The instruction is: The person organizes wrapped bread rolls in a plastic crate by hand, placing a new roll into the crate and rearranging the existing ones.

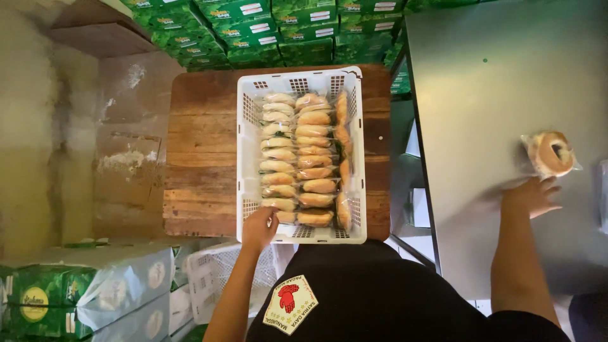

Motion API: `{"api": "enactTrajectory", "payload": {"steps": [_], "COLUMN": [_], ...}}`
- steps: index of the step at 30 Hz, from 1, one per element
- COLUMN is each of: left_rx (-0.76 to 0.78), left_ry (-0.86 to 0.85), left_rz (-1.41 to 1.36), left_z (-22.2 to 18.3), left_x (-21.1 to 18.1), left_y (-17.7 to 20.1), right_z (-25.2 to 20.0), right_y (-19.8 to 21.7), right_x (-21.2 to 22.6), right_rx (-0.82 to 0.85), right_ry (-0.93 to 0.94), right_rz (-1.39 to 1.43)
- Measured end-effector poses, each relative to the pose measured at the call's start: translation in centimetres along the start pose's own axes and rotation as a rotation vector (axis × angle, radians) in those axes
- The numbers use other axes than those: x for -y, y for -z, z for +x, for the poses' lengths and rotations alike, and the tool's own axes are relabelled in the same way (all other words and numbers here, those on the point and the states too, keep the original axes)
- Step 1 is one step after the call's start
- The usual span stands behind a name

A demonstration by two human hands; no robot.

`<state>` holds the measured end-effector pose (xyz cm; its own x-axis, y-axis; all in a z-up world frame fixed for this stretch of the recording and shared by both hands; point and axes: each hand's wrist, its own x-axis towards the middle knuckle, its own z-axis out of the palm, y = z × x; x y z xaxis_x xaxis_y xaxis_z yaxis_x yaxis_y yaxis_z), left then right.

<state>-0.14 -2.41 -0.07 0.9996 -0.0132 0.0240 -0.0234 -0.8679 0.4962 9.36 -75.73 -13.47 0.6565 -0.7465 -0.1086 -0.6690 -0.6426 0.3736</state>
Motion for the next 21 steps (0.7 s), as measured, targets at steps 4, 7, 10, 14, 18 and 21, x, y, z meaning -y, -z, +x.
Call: {"api": "enactTrajectory", "payload": {"steps": [4, 7, 10, 14, 18, 21], "left_rx": [-0.077, -0.119, -0.122, -0.243, -0.286, -0.314], "left_ry": [-0.046, -0.062, -0.027, 0.057, 0.132, 0.070], "left_rz": [0.025, 0.017, -0.015, -0.106, -0.290, -0.555], "left_z": [0.1, 0.1, 0.1, 0.1, 2.5, 5.7], "left_x": [-0.6, -1.0, -0.6, -0.1, -0.5, -2.2], "left_y": [0.4, 0.6, 0.4, 0.1, -0.2, -0.7], "right_z": [0.3, 1.1, -0.5, -5.0, -13.3, -18.9], "right_y": [2.7, 3.7, 6.5, 13.6, 24.4, 31.0], "right_x": [0.6, 1.2, 1.9, 3.5, 6.3, 8.6], "right_rx": [-0.103, -0.214, -0.463, -0.894, -0.585, -0.290], "right_ry": [0.088, 0.075, 0.152, 0.481, 0.853, 0.918], "right_rz": [-0.094, -0.152, -0.065, 0.163, 0.905, 1.155]}}
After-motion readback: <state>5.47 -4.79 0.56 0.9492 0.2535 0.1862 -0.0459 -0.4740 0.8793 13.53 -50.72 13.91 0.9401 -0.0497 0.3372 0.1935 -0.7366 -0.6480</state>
